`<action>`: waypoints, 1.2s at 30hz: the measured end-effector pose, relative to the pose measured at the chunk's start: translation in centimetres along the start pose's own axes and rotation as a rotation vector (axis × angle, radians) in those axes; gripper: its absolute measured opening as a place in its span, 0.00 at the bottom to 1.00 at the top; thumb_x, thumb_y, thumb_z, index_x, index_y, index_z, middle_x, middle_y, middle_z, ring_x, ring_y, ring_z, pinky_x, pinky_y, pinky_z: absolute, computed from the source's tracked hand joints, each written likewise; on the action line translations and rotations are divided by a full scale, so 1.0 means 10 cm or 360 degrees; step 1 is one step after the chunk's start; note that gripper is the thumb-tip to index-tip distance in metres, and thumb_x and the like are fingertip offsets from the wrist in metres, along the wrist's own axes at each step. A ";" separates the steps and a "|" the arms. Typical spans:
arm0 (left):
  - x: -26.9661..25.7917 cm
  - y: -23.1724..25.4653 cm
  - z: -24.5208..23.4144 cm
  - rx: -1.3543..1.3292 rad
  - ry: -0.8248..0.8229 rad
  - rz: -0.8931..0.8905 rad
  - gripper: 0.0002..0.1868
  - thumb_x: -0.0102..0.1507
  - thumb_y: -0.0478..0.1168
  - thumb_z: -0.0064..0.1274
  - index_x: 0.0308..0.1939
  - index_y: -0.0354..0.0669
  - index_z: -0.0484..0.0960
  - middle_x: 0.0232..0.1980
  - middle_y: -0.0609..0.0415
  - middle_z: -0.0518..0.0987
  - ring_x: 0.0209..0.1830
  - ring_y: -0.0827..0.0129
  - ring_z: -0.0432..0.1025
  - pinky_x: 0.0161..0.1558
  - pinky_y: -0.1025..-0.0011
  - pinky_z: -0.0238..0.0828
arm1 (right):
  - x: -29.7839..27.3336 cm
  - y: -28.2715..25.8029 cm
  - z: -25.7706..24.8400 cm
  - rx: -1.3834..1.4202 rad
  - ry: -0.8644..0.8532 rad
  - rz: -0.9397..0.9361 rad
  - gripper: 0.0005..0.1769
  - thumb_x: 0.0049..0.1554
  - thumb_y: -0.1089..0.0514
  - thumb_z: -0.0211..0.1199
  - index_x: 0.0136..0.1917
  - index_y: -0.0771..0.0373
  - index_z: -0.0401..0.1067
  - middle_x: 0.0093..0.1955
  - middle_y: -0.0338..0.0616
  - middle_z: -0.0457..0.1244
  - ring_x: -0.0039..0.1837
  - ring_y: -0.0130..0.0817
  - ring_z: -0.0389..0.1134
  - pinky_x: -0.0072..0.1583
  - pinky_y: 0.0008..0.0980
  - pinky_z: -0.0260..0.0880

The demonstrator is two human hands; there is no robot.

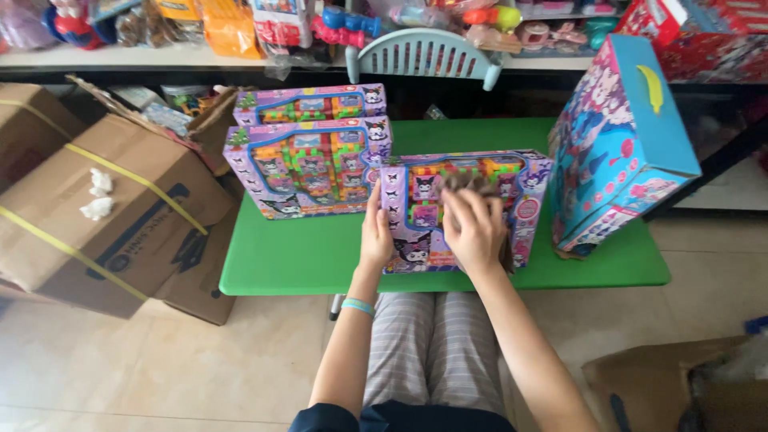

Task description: Clean and organize various toy boxes on a table and shelf.

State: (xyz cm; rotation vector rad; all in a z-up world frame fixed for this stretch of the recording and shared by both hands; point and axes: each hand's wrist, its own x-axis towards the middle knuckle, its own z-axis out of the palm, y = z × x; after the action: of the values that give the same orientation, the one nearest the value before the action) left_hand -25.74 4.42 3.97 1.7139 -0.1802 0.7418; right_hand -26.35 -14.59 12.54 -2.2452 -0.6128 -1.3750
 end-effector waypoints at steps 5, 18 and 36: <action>-0.02 -0.04 -0.01 -0.0016 -0.0026 -0.0097 0.32 0.76 0.52 0.30 0.80 0.40 0.55 0.74 0.37 0.69 0.74 0.52 0.66 0.72 0.61 0.60 | -0.25 0.13 -0.06 0.0135 -0.0240 -0.0336 0.13 0.52 0.59 0.71 0.52 0.51 0.80 0.52 0.33 0.69 0.49 0.39 0.65 0.45 0.33 0.71; -0.01 -0.16 0.03 -0.0079 -0.0043 -0.0152 0.34 0.75 0.56 0.31 0.81 0.43 0.53 0.73 0.39 0.70 0.72 0.52 0.66 0.73 0.59 0.59 | -0.90 0.83 -0.15 0.0047 -0.0050 0.0171 0.11 0.56 0.60 0.69 0.53 0.54 0.81 0.53 0.39 0.68 0.52 0.42 0.66 0.57 0.44 0.64; -0.10 -0.74 -0.10 -0.0193 -0.0321 -0.0213 0.31 0.76 0.44 0.36 0.79 0.29 0.52 0.80 0.39 0.59 0.81 0.57 0.53 0.78 0.63 0.46 | -0.73 -0.64 0.11 0.0403 -0.0375 -0.0261 0.23 0.48 0.59 0.70 0.58 0.57 0.78 0.55 0.38 0.66 0.49 0.42 0.66 0.49 0.36 0.72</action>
State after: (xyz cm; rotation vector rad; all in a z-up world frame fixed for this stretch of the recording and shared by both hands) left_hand -23.23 7.20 -2.56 1.6658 -0.2419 0.4502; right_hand -32.26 -9.80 6.37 -2.2030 -1.0109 -1.0412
